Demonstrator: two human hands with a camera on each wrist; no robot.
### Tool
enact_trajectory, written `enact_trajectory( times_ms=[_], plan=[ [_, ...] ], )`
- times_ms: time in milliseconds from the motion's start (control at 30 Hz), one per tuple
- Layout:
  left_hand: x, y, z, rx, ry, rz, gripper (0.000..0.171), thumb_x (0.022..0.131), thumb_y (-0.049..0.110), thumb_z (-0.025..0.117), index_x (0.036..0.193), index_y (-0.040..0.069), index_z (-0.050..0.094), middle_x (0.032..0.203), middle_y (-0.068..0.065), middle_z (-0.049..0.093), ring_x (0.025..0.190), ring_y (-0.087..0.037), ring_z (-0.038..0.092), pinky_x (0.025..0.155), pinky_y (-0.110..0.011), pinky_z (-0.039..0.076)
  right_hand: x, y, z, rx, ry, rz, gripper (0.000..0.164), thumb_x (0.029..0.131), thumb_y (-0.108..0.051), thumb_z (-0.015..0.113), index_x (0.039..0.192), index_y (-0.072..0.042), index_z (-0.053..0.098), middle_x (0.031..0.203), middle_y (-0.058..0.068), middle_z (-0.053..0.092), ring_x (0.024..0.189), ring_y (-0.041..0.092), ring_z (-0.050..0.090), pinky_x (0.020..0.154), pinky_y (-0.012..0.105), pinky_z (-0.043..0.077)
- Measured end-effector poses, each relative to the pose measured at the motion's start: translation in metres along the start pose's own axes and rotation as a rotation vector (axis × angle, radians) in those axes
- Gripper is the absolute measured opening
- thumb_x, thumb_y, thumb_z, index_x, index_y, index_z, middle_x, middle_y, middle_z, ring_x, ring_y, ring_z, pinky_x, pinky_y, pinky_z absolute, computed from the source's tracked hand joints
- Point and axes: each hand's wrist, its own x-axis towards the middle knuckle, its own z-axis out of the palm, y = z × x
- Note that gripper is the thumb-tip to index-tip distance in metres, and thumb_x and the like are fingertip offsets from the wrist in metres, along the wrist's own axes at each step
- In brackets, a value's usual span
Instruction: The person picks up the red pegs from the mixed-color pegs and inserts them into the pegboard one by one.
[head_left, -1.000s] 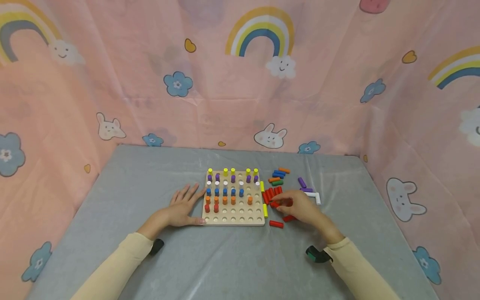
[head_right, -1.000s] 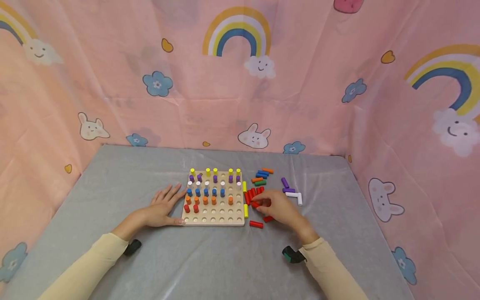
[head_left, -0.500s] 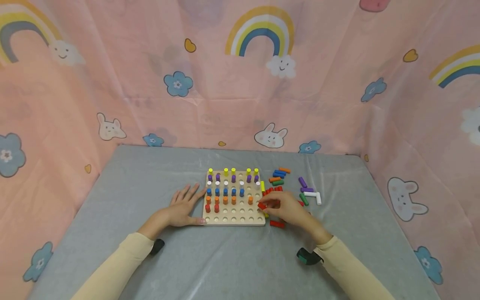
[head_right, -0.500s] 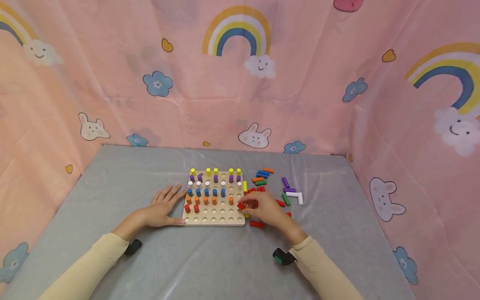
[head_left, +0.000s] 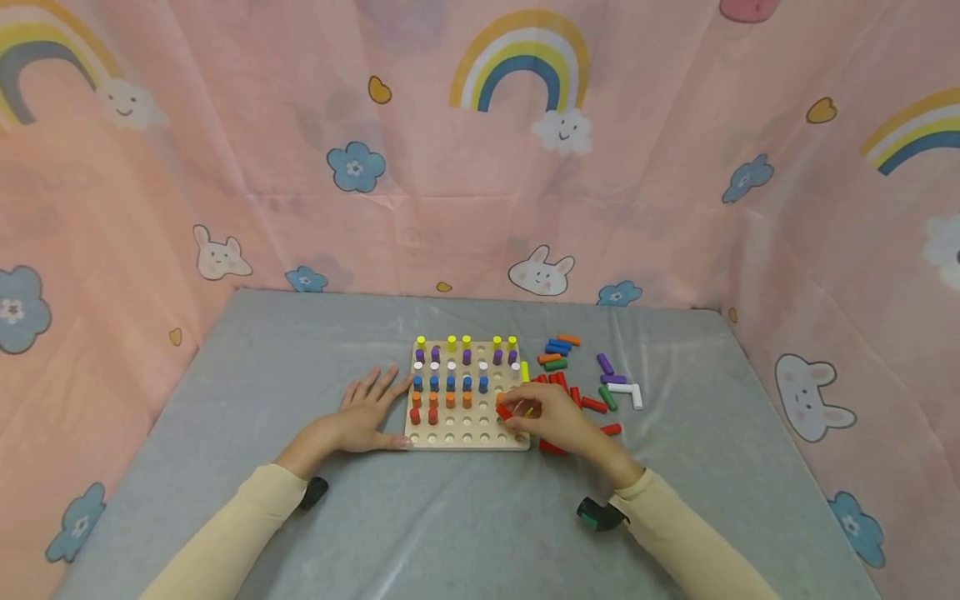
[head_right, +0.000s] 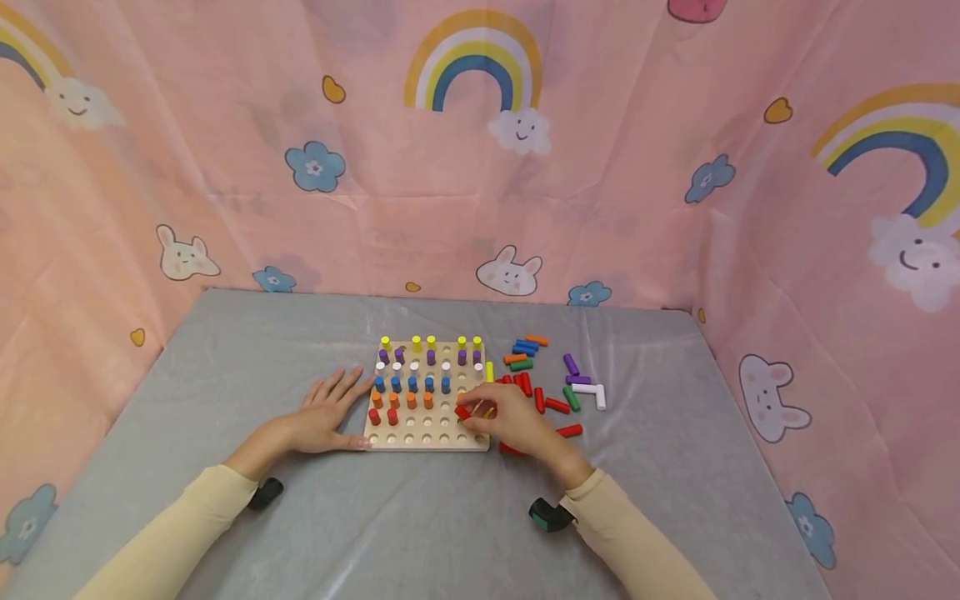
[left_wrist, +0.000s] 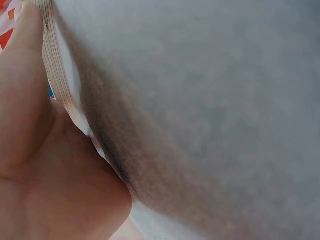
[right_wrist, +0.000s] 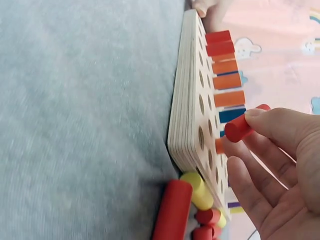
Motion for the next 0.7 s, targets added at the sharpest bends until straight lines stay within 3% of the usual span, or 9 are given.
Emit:
enact_trajectory(
  times_ms=[300, 700],
  plan=[
    [-0.001, 0.002, 0.000, 0.009, 0.013, -0.007, 0.109, 0.081, 0.068, 0.065, 0.161, 0.022, 0.008, 0.169, -0.014, -0.005, 0.154, -0.042, -0.009, 0.119, -0.067, -0.003, 0.007, -0.009, 0.009, 0.017, 0.015, -0.054, 0.026, 0.086, -0.013, 0.077, 0.112, -0.012, 0.074, 0.101, 0.004, 0.074, 0.086, 0.013, 0.068, 0.074, 0.020, 0.056],
    [-0.003, 0.006, -0.003, -0.005, 0.006, 0.004, 0.109, 0.081, 0.070, 0.064, 0.161, 0.021, 0.009, 0.168, -0.017, -0.003, 0.153, -0.045, -0.008, 0.118, -0.069, -0.003, 0.016, -0.019, 0.018, 0.002, 0.053, -0.050, 0.025, 0.087, -0.013, 0.076, 0.112, -0.013, 0.074, 0.105, 0.003, 0.073, 0.086, 0.010, 0.068, 0.074, 0.020, 0.055]
  ],
)
